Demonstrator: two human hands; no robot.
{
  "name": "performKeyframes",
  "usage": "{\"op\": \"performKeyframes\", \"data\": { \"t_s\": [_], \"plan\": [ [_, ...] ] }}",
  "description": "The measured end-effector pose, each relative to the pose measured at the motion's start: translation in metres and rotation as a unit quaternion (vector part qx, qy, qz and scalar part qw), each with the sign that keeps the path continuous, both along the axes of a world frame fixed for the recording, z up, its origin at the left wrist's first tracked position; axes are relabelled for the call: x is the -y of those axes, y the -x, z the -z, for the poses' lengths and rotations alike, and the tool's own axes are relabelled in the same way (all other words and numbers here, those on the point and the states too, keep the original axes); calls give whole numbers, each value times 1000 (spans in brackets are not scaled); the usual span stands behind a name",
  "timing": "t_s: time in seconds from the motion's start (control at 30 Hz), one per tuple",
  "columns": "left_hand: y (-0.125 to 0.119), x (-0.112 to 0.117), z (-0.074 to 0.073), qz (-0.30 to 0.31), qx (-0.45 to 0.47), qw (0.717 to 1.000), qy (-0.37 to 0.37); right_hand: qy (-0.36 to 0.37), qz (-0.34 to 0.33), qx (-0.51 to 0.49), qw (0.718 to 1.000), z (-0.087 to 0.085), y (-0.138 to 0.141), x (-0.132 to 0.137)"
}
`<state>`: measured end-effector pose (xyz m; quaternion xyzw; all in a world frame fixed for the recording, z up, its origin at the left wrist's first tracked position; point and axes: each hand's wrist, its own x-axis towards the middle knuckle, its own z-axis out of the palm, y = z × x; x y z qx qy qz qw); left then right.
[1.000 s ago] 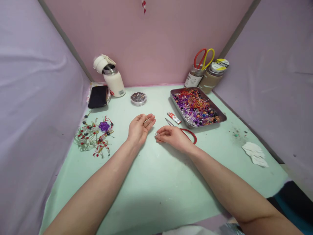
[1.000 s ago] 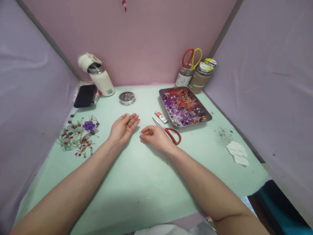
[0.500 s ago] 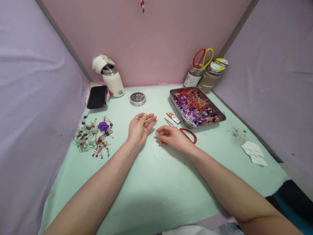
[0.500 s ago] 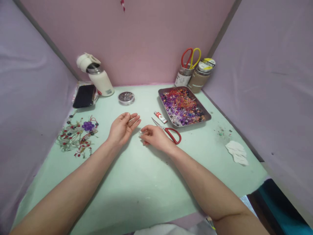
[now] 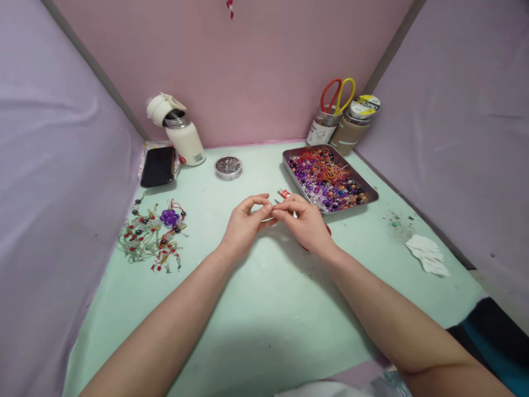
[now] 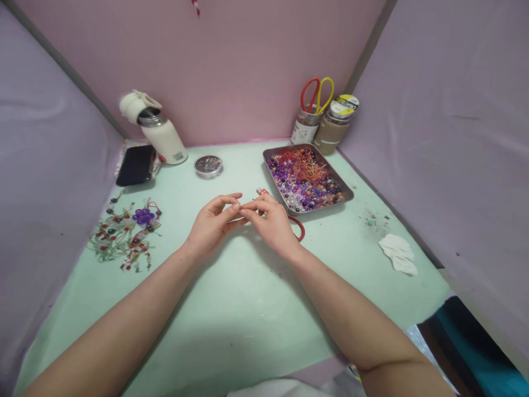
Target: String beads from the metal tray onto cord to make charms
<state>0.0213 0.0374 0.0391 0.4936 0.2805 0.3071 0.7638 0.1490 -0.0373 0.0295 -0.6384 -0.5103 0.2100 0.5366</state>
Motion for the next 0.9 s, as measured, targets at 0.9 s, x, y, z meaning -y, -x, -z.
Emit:
{"op": "performKeyframes", "data": {
  "t_s": [0.9],
  "plan": [
    [-3, -3, 11, 53, -26, 997, 40, 31, 38, -107, 993, 3, -2, -4]
  ]
}}
